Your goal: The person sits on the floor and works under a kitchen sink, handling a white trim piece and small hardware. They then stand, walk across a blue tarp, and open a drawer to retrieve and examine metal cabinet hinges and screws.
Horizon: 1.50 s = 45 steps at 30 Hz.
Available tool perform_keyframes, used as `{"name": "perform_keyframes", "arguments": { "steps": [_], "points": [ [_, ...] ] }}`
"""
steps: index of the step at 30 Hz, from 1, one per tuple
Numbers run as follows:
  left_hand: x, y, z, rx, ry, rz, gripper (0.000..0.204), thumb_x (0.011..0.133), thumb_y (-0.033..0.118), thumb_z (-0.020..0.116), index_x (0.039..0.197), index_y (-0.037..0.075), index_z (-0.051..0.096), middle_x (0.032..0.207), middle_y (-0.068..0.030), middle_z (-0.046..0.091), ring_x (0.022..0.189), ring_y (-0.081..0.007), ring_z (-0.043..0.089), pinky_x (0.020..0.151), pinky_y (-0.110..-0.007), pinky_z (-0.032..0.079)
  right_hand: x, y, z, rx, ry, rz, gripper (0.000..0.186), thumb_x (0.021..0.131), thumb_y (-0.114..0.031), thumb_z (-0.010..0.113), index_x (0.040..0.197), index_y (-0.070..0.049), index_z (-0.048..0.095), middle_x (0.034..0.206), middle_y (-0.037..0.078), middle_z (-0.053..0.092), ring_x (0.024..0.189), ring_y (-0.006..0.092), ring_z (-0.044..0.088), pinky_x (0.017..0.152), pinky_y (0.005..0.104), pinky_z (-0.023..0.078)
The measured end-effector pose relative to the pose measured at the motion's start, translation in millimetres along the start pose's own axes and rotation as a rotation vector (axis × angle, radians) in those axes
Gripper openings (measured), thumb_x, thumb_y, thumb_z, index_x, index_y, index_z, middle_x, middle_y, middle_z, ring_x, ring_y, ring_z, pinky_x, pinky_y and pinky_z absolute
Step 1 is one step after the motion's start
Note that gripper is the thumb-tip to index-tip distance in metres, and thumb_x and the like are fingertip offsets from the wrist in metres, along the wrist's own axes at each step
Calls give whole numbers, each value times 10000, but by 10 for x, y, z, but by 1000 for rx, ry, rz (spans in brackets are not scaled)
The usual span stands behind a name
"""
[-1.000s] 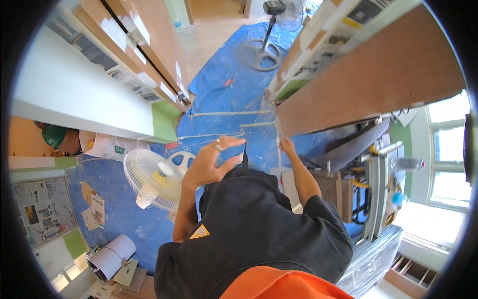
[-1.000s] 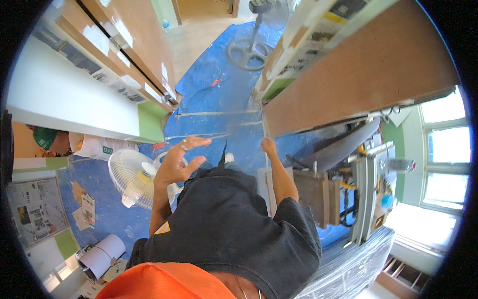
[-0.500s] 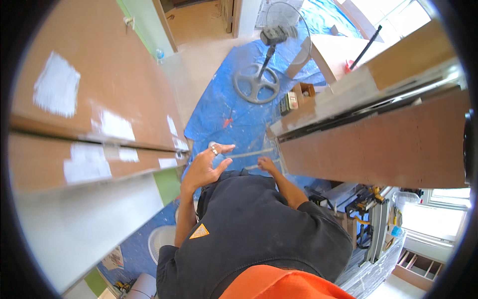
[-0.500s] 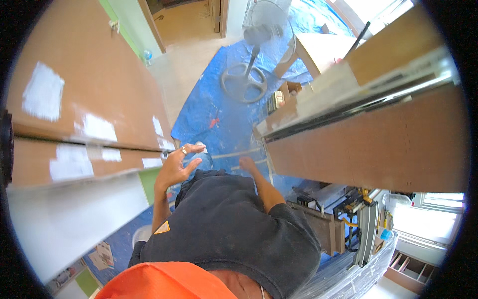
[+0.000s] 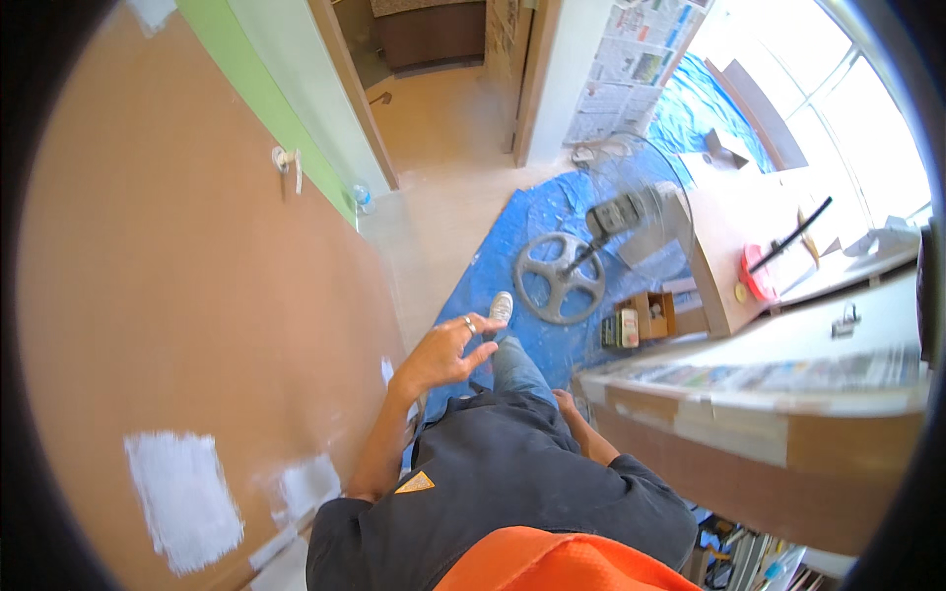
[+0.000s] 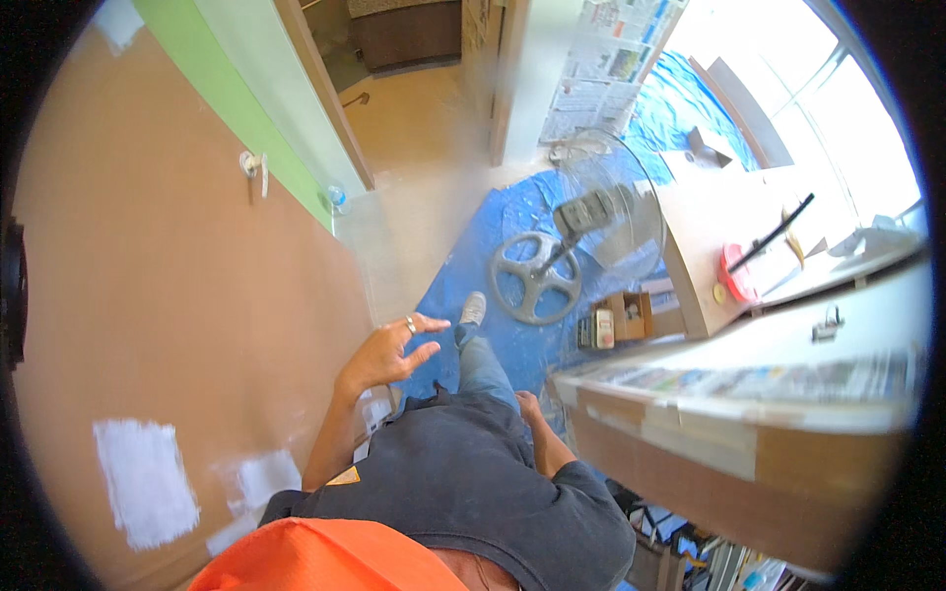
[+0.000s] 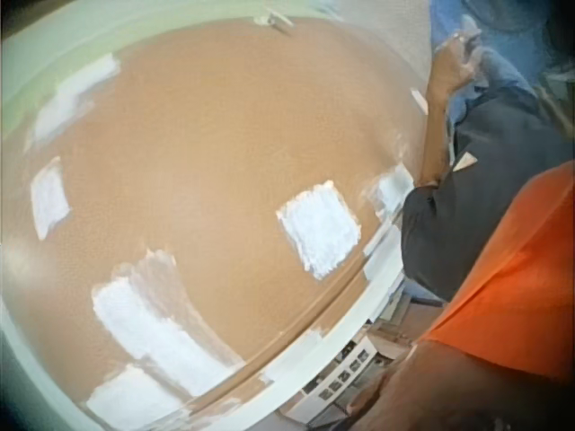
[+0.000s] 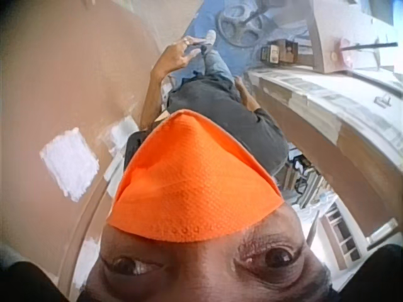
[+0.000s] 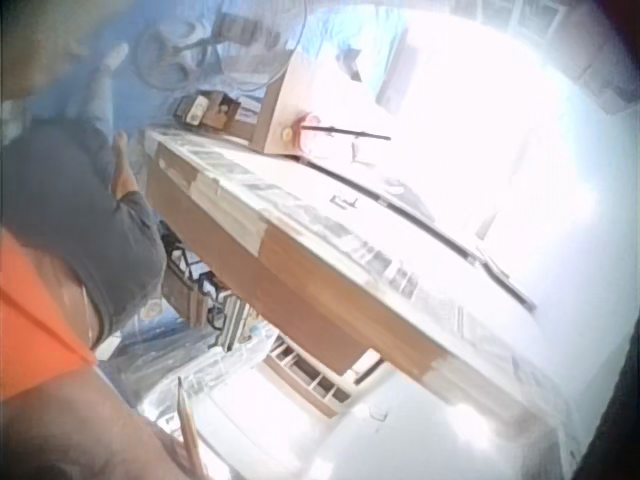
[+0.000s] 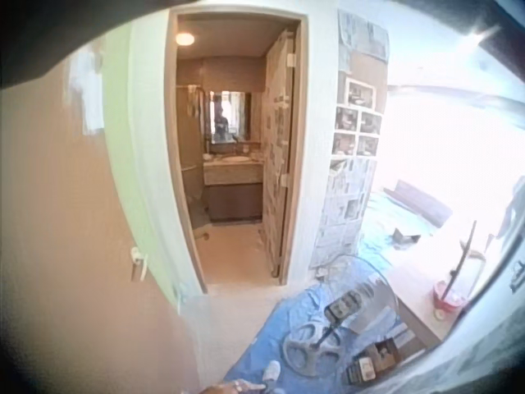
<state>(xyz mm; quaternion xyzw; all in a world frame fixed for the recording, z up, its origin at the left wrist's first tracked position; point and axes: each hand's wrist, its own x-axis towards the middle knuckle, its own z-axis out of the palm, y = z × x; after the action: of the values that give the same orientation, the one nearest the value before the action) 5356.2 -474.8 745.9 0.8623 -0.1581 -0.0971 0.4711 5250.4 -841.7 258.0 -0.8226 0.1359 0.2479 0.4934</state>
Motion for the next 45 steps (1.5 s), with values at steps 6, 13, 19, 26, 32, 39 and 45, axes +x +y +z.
{"name": "perform_keyframes", "arguments": {
  "steps": [6,13,19,26,32,39,45],
  "points": [
    [1205,-645,-381,-94,161,-168,313,937,183,638,1234,83,635,1179,-117,680,1118,-266,639,963,-348,482,2430,-1044,-239,-475,-357,194,273,870,-233,517,978,-68,705,1039,197,689,956,293,678,799,395,551],
    [2796,-825,-1265,66,311,-217,301,949,170,617,1224,48,630,1180,-118,680,1080,-244,653,939,-344,491,4711,-3708,-731,101,-49,-348,241,908,-245,546,966,-44,667,761,91,642,664,177,612,572,327,482],
    [4083,-1038,-1524,17,210,-118,326,954,244,596,1208,45,642,1149,-161,672,1052,-307,650,904,-372,498,4937,-5425,-1210,704,-220,-209,417,998,-308,548,1318,-41,538,1156,138,642,987,230,647,840,361,536],
    [5441,-1559,-1768,-29,-6,-183,315,957,209,597,1228,53,632,1134,-136,688,1050,-261,651,941,-359,482,5109,-5691,-1410,723,-347,-7,447,992,-317,561,1351,-54,520,1219,162,627,1084,270,627,903,395,518],
    [7109,-2076,-2349,12,-28,-95,300,980,178,559,1228,26,632,1127,-140,694,1063,-217,651,949,-339,482,6246,-5687,-1772,616,-135,105,377,979,-294,567,1293,-86,585,1121,116,674,958,219,666,818,359,536],
    [9002,-1743,-2541,15,-191,-16,303,981,167,565,1251,44,624,1131,-140,698,1090,-217,648,956,-331,480,7212,-6014,-2809,838,300,144,394,933,-290,591,1265,-78,601,1041,85,681,886,180,671,760,328,541],
    [10090,-1415,-1915,127,-575,142,298,968,142,575,1249,57,627,1124,-139,701,1068,-237,659,922,-344,497,7343,-5877,-3450,1013,454,230,408,940,-300,591,1288,-87,577,1066,66,669,927,173,659,795,327,529]
  ]
}}
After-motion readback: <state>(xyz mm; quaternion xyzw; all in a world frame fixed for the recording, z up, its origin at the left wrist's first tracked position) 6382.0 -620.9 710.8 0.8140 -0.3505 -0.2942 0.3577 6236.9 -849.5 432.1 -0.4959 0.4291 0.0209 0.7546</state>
